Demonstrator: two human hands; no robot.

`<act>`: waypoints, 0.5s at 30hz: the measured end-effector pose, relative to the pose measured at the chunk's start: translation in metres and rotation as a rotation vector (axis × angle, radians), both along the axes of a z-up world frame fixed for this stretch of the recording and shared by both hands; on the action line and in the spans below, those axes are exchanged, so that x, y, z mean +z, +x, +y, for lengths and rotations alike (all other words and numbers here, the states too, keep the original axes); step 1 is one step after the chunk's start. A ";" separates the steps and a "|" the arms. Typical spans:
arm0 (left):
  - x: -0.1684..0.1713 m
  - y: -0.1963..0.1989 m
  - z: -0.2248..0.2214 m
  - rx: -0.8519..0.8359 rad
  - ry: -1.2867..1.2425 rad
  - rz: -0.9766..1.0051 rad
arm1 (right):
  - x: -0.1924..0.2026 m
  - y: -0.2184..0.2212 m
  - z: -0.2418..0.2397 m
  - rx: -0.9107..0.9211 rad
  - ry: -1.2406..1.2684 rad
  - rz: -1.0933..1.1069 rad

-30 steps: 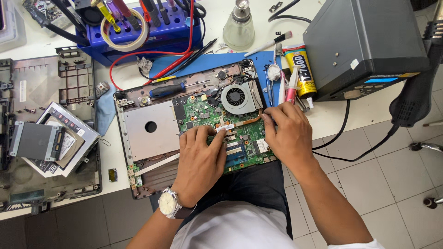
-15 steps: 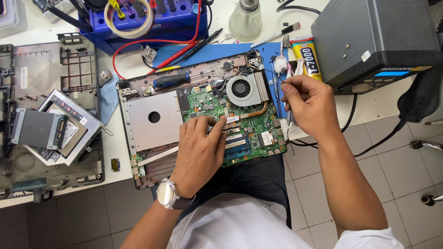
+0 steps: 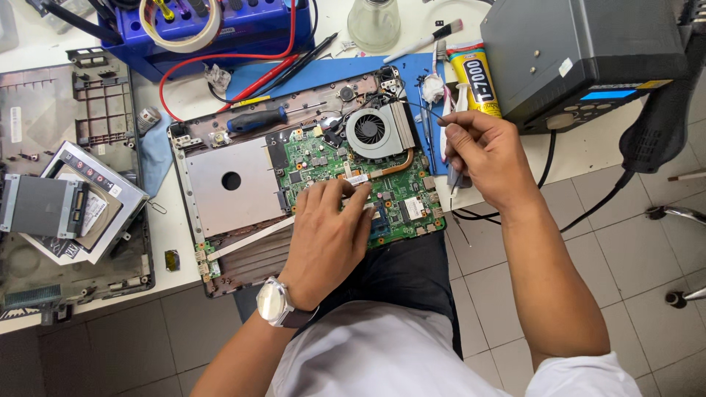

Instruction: The person assembles a laptop by connecting internal cables, installing a hard drive, and securing components. They connect a fan cable, insert a hard drive into its bay, and use a screwdriver to tighten screws.

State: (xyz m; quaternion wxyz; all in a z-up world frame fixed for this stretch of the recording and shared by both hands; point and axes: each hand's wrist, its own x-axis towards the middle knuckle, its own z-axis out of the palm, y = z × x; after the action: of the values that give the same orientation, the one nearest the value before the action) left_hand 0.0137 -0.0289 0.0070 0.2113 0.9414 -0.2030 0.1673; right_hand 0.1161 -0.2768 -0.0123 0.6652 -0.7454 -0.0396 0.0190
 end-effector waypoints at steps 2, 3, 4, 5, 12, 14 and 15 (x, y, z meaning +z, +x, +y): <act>-0.005 0.005 -0.013 -0.028 -0.021 0.001 | -0.003 0.000 -0.001 -0.005 0.024 -0.001; -0.008 0.007 -0.020 -0.054 -0.042 0.002 | -0.005 -0.001 -0.001 -0.010 0.048 -0.001; -0.011 0.011 -0.029 -0.055 -0.041 0.000 | -0.006 -0.003 -0.001 -0.011 0.049 -0.003; -0.015 0.014 -0.039 -0.076 -0.041 -0.002 | -0.007 -0.004 -0.001 -0.019 0.096 0.016; -0.029 0.054 -0.099 -0.015 0.016 -0.021 | -0.015 -0.004 0.001 -0.066 0.340 0.150; -0.032 0.058 -0.106 0.004 -0.026 -0.051 | -0.021 -0.004 -0.005 -0.072 0.384 0.152; -0.033 0.060 -0.109 0.020 -0.071 -0.078 | -0.025 -0.003 -0.007 -0.080 0.425 0.156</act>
State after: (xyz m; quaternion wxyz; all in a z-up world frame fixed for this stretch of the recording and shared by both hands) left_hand 0.0741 -0.1383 -0.0257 0.2348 0.9280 -0.1957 0.2130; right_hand 0.1131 -0.2839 -0.0368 0.8084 -0.5859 0.0385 0.0416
